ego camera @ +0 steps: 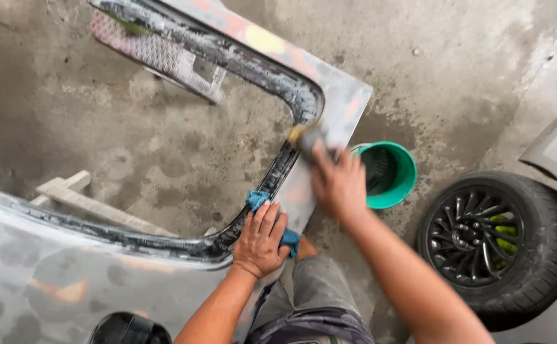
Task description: The person sands the surface of a detached car door using a sanding block and a blue cloth. They repeatedly wipe the surface, dip the cloth in a green bucket of water, and continue sanding different areas of the door panel.
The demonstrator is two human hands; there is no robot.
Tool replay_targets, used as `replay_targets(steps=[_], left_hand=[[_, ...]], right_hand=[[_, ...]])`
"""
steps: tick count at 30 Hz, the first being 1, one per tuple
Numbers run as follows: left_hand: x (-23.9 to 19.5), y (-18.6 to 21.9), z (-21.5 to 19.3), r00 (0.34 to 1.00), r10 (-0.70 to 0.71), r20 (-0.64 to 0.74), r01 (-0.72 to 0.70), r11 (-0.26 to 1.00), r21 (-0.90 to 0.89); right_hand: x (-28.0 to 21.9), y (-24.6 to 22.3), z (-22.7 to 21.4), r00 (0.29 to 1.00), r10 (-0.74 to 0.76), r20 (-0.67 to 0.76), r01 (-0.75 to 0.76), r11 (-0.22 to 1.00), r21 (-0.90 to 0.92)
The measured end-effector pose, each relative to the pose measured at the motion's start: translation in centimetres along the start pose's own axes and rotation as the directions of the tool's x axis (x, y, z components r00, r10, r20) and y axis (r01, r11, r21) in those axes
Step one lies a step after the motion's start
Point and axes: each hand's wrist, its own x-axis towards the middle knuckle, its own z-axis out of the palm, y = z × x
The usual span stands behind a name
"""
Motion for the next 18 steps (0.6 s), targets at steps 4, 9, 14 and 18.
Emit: replay_targets(steps=[4,9,14,18], left_hand=[[0.1,0.0,0.3,1.0,-0.008,0.005,0.008,0.999,0.031],[-0.4,0.1,0.8,1.0,0.0,-0.028,0.001,0.999,0.033],[0.3,0.4,-0.5,0.999,-0.02,0.039,0.02,1.0,-0.012],[0.1,0.0,0.0,1.0,-0.008,0.019,0.008,1.0,0.008]], right_hand=[[11.1,4.2,1.2,0.987,0.149,-0.065,-0.149,0.989,0.015],[10.8,4.0,0.5,0.978,0.188,-0.09,-0.184,0.981,0.052],[-2.3,0.0,-0.9,0.999,0.031,-0.021,-0.03,0.996,0.08],[-1.0,2.4,-0.4,0.996,0.084,-0.029,-0.083,0.995,0.05]])
